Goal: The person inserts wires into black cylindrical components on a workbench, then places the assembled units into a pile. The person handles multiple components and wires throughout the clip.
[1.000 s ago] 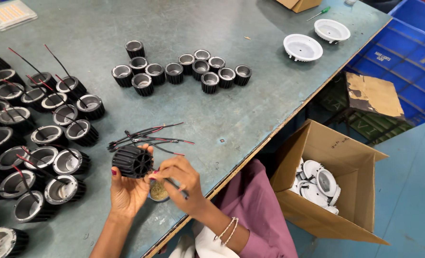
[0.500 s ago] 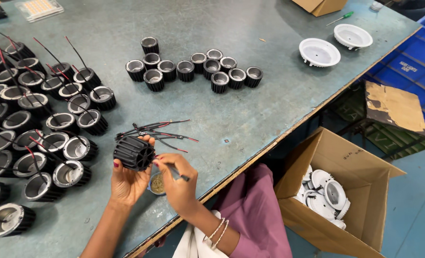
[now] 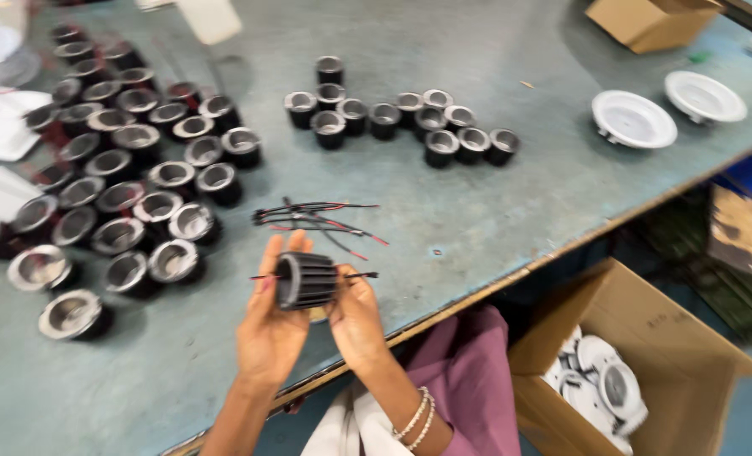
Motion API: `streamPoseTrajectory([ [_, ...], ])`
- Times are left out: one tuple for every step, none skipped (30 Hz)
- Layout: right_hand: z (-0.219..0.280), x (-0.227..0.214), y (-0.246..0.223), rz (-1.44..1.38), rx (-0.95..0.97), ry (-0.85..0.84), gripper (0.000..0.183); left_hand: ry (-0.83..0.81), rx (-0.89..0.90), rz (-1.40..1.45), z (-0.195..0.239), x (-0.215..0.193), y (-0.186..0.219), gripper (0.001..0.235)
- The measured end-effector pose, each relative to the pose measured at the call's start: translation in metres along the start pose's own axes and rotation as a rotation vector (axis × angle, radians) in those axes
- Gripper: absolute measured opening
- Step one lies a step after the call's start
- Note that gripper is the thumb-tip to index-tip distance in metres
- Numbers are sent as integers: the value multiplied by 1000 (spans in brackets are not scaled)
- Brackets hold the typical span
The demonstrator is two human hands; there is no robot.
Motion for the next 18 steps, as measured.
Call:
streamPoseTrajectory([
  [1,2,-1,12,4,2,16,43,26,-58,-1,1,0,68],
  [3,3,-3,26,4,5,17,85,48,-113,-1,1,0,64],
  [5,4,-6,41,3,7,18,88,69,-146,-1,1,3,59],
  [8,7,-7,57,24,-19,20,89,84,-179,-2,3,5,55],
  [11,11,-8,72,45,-45,22,91,98,-212,-5,4,9,52],
  [13,14,-9,87,61,-67,24,73,183,-313,-8,7,18,50],
  [15,17,-8,113,107,-97,25,56,267,-414,-12,10,27,47],
  [17,20,-6,138,149,-125,25,37,347,-517,-16,14,37,46],
  [19,21,-5,163,191,-154,25,78,370,-564,-22,12,45,45],
  [19,21,-6,170,185,-164,23,117,390,-613,-29,10,55,45],
  [17,19,-7,177,180,-175,21,158,410,-662,-38,7,64,44],
  [15,18,-9,181,172,-185,19,139,457,-702,-48,7,73,43],
  [11,12,-14,193,150,-152,18,119,504,-742,-59,6,81,42],
  [5,5,-21,206,126,-119,17,97,550,-781,-71,2,88,42],
  [0,-2,-28,219,102,-85,16,94,540,-768,-85,-5,91,40],
  [-6,-7,-37,220,68,-70,16,88,531,-754,-102,-13,91,39],
  [-11,-13,-47,220,34,-54,16,82,521,-739,-118,-22,90,38],
  [-15,-18,-56,219,-2,-40,16,86,540,-727,-133,-33,92,37],
])
Point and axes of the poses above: each hand's wrist, its own z-axis away from the middle knuckle, its own x-axis out of the palm, y = z × x, the point moved 6 cm from there along -z, towards the middle knuckle, and after that the axes turned 10 degrees about y, right-handed, at the moved point
